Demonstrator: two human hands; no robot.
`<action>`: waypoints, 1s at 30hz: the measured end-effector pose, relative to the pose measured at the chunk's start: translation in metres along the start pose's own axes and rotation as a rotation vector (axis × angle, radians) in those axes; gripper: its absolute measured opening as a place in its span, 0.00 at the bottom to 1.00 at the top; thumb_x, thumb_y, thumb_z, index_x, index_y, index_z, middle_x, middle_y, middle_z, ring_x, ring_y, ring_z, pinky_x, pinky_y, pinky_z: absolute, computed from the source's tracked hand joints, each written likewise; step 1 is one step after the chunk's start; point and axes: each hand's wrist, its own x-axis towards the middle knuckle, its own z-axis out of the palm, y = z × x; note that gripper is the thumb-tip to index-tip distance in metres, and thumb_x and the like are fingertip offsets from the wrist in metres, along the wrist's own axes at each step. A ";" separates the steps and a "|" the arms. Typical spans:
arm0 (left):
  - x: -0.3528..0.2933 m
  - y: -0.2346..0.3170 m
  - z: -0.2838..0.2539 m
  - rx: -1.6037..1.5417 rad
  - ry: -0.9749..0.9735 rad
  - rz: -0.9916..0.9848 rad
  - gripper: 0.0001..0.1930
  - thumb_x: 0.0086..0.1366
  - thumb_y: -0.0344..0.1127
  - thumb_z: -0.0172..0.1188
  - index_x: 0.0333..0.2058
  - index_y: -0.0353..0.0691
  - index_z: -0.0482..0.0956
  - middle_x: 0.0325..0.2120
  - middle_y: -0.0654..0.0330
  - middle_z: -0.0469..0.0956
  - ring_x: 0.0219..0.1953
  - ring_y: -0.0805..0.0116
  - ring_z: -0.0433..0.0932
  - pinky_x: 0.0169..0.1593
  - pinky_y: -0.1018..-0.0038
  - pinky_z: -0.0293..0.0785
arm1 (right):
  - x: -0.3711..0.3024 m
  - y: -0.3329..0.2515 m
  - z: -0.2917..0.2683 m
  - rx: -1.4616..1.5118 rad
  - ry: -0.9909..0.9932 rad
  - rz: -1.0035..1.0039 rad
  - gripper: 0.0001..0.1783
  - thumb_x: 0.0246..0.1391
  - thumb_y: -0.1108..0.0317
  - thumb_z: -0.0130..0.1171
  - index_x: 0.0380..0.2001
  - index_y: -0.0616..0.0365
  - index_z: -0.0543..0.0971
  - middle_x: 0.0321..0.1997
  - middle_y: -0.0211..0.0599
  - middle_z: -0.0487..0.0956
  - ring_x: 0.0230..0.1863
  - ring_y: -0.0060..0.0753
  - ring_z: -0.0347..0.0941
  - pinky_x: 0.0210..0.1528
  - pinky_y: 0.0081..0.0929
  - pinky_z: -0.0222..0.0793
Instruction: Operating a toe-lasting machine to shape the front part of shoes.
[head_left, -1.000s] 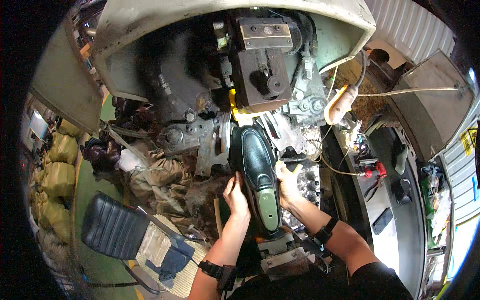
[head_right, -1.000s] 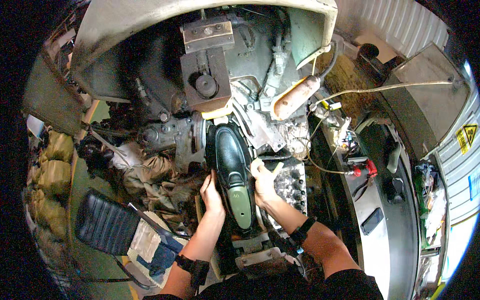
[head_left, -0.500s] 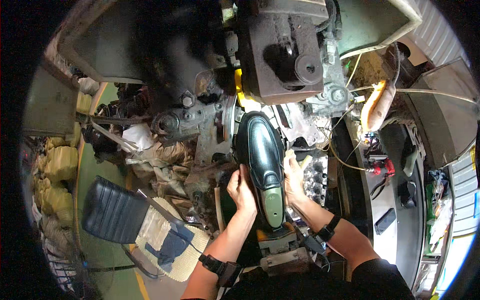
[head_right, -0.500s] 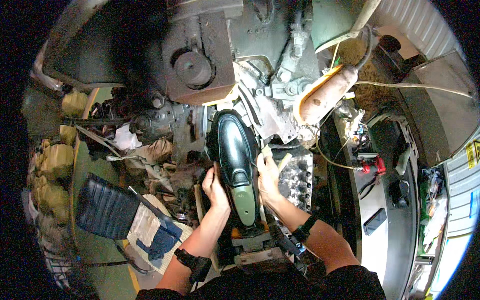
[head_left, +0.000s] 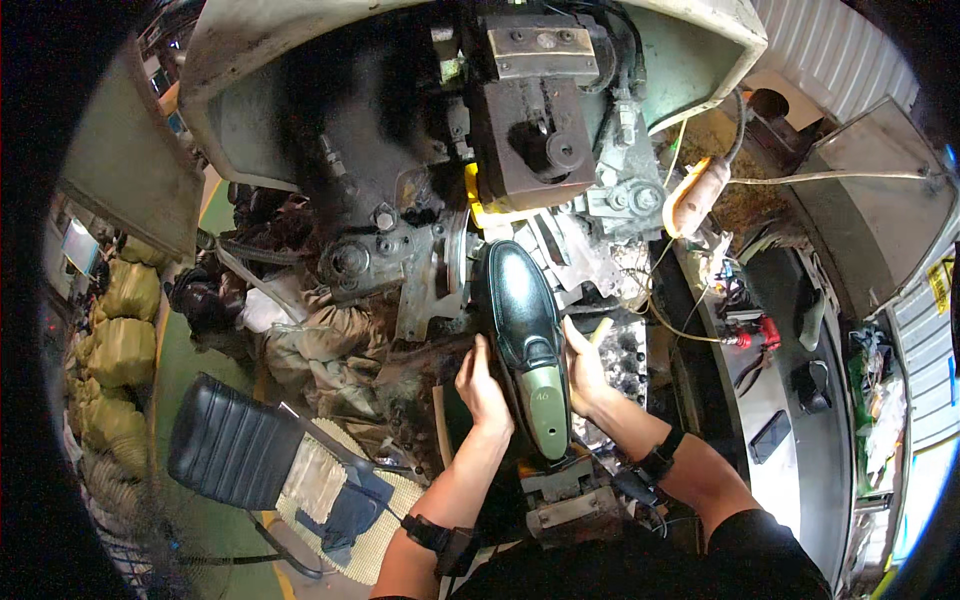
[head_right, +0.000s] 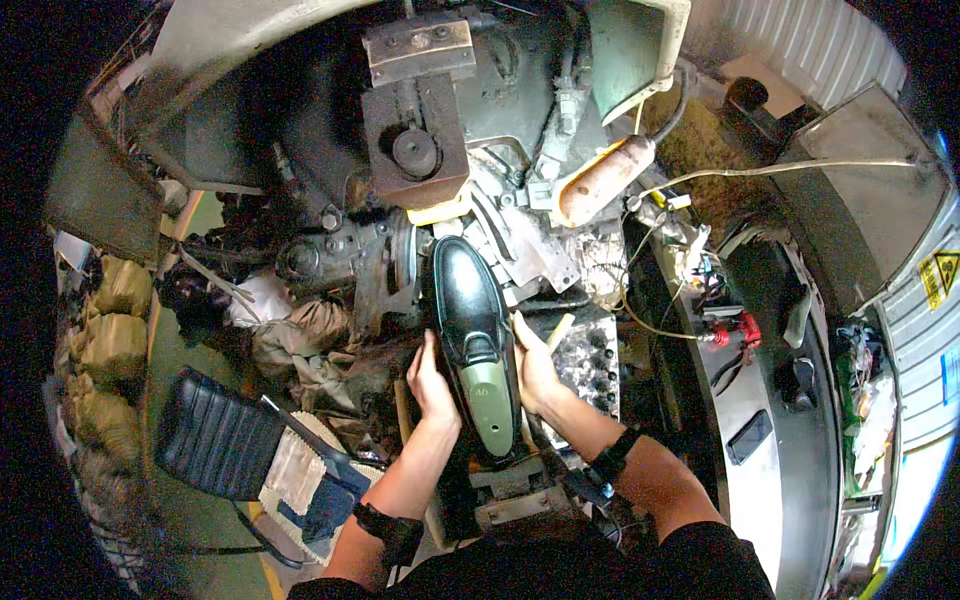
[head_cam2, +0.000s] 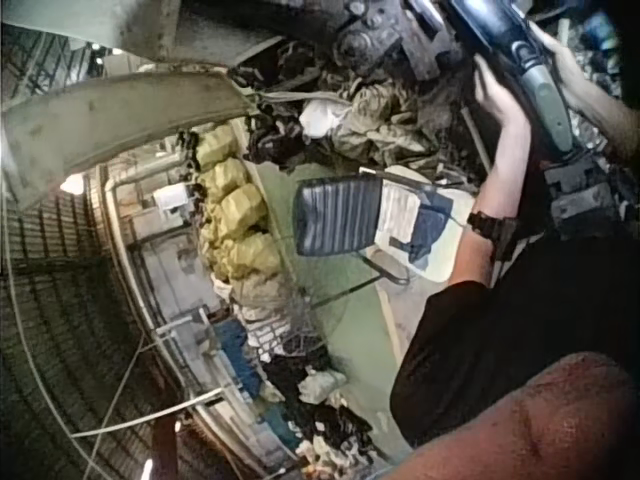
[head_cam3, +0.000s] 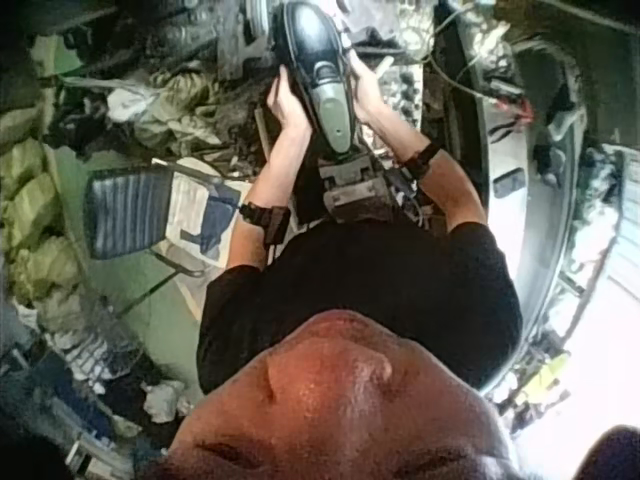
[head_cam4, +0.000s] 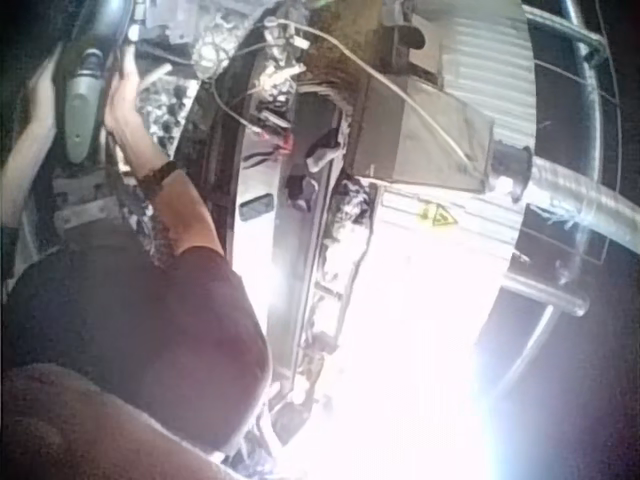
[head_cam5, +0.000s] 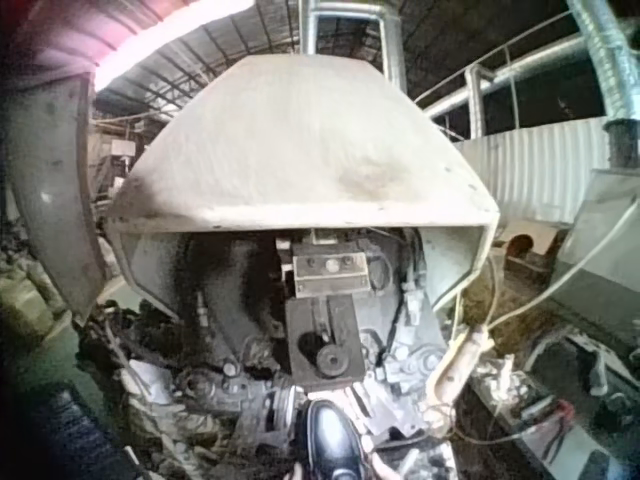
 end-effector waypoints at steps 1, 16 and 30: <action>0.000 -0.001 0.000 -0.004 -0.004 -0.003 0.15 0.69 0.42 0.61 0.37 0.33 0.82 0.35 0.66 0.80 0.37 0.77 0.74 0.43 0.78 0.68 | 0.002 0.001 -0.004 -0.004 0.002 -0.004 0.17 0.67 0.55 0.52 0.51 0.53 0.75 0.46 0.31 0.80 0.44 0.29 0.77 0.51 0.30 0.75; 0.001 -0.006 -0.008 0.011 0.065 -0.043 0.13 0.64 0.41 0.67 0.27 0.38 0.78 0.28 0.69 0.76 0.32 0.77 0.70 0.42 0.77 0.65 | 0.008 0.012 -0.024 -0.164 0.145 -0.345 0.24 0.62 0.71 0.59 0.61 0.59 0.72 0.67 0.31 0.68 0.65 0.27 0.62 0.69 0.26 0.53; 0.003 0.005 -0.001 -0.202 -0.040 -0.277 0.14 0.68 0.40 0.61 0.40 0.33 0.81 0.36 0.60 0.81 0.37 0.69 0.78 0.43 0.72 0.73 | 0.006 0.002 -0.014 -0.143 0.176 -0.244 0.18 0.62 0.70 0.58 0.55 0.60 0.76 0.50 0.28 0.77 0.57 0.25 0.67 0.68 0.26 0.52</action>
